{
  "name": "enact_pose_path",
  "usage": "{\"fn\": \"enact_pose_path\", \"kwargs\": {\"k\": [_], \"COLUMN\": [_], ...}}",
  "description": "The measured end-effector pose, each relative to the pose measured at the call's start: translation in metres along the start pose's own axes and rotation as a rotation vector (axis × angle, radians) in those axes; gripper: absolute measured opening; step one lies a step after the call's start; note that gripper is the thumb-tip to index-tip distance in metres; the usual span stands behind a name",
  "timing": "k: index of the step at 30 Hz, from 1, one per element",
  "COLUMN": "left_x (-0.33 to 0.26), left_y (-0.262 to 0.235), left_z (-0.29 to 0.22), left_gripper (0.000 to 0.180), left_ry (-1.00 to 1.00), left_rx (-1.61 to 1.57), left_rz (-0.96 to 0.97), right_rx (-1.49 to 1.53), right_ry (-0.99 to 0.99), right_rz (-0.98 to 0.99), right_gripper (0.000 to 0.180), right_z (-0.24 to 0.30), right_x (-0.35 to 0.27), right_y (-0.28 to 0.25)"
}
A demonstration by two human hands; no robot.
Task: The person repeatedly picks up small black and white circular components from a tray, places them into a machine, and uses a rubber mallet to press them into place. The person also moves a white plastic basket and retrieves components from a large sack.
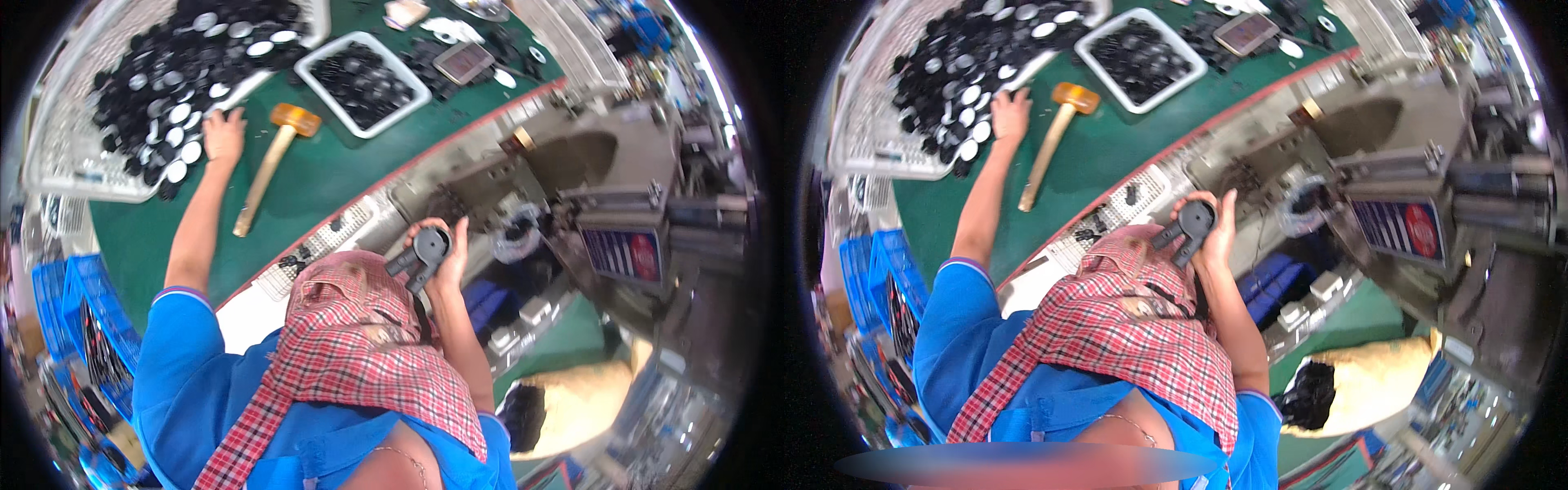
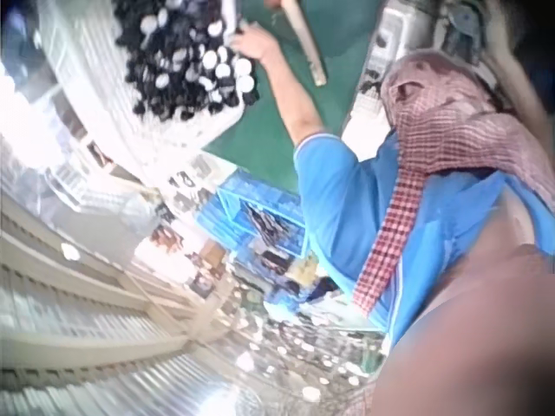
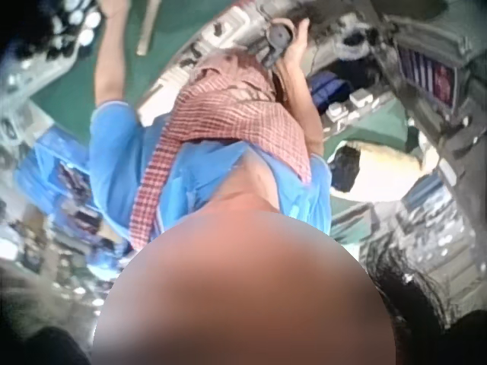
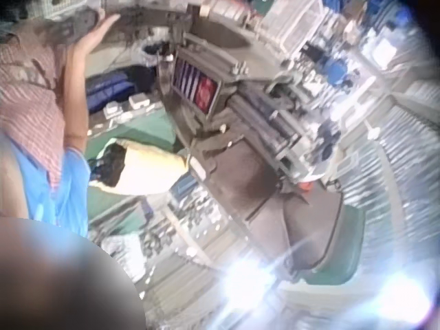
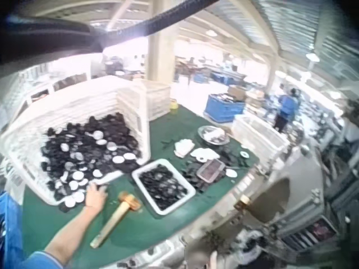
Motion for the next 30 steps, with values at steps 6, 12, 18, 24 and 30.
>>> {"fn": "enact_pose_path", "kwargs": {"k": [6, 12, 18, 24, 30], "left_x": [-0.011, -0.049, -0.166, -0.171, -0.176], "left_y": [-0.011, -0.204, -0.341, -0.357, -0.350], "left_z": [-0.029, -0.151, -0.330, -0.350, -0.363], "left_gripper": [0.046, 0.042, 0.073, 0.057, 0.061], "left_ry": [-0.142, 0.219, 0.868, 0.649, 0.645], "left_rx": [-0.278, -1.067, -1.131, -1.269, -1.487], "left_rz": [0.051, 0.072, 0.207, 0.057, 0.084], "right_rx": [0.051, -0.016, -0.764, -0.590, -0.431], "right_ry": [-0.060, -0.211, -0.532, -0.581, -0.463], "right_rz": [0.042, -0.058, -0.164, -0.031, -0.054], "right_gripper": [0.066, 0.062, 0.055, 0.056, 0.063], "right_z": [0.032, 0.067, 0.104, 0.119, 0.127], "right_x": [-0.007, -0.016, -0.037, -0.058, -0.054], "right_y": [-0.018, -0.048, -0.051, -0.047, -0.060]}}
Point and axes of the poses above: each hand's wrist, its own x-axis towards the middle knuckle, its own y-axis out of the palm, z = x × y, the point moved 9 cm from there along x, towards the middle knuckle, and after that the axes turned 11 degrees about x, right-handed, at the moved point
